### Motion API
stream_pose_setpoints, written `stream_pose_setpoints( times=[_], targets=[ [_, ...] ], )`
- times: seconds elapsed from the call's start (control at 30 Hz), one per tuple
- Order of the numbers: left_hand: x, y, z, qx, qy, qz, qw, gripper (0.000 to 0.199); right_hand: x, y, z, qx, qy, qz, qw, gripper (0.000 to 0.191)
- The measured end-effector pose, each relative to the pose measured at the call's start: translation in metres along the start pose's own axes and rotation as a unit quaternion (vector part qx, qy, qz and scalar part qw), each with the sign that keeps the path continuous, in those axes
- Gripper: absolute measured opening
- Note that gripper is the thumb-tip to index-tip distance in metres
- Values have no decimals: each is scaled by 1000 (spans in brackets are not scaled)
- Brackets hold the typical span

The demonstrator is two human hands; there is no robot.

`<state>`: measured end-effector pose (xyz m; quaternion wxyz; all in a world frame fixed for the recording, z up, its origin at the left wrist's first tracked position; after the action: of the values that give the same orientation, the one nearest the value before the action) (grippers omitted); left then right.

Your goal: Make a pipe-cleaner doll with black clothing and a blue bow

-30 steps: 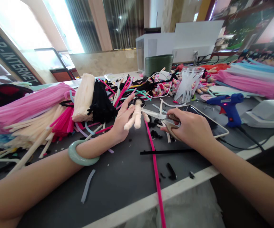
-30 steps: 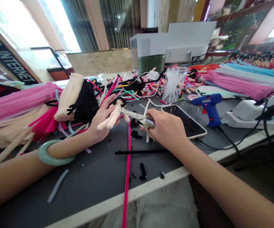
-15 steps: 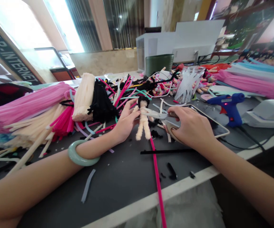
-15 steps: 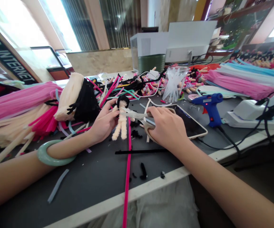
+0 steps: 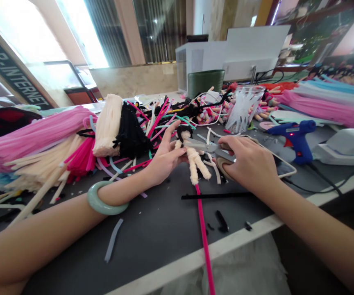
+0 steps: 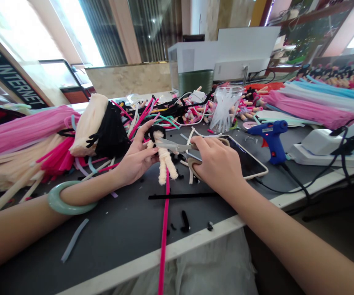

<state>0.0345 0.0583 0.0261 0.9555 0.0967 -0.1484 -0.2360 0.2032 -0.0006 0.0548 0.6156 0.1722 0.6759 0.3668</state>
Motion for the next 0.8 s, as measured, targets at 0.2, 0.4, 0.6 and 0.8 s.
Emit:
stream_pose_setpoints(
  times=[0.2,0.4,0.6,0.8],
  targets=[
    [2,-2,2,-3,-14,-16,1000,80,-1,1,-1,-5,11,-6,1000,31],
    [2,-3,1,-1,8,-26,1000,67,-2,-1,-1,-13,9,1,1000,29],
    [2,-3,2,0,4,-31,1000,62,0,0,-1,-8,13,-4,1000,29],
    [3,-4,1,-3,6,-25,1000,62,2,-1,0,20,47,-26,998,29]
  ],
)
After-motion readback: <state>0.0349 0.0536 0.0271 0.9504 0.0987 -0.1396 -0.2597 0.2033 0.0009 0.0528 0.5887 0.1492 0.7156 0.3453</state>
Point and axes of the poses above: each hand's wrist, its own y-axis towards the middle knuckle, its own x-axis out of the palm, z = x × y, the point moved 6 cm from there along y, towards the middle knuckle
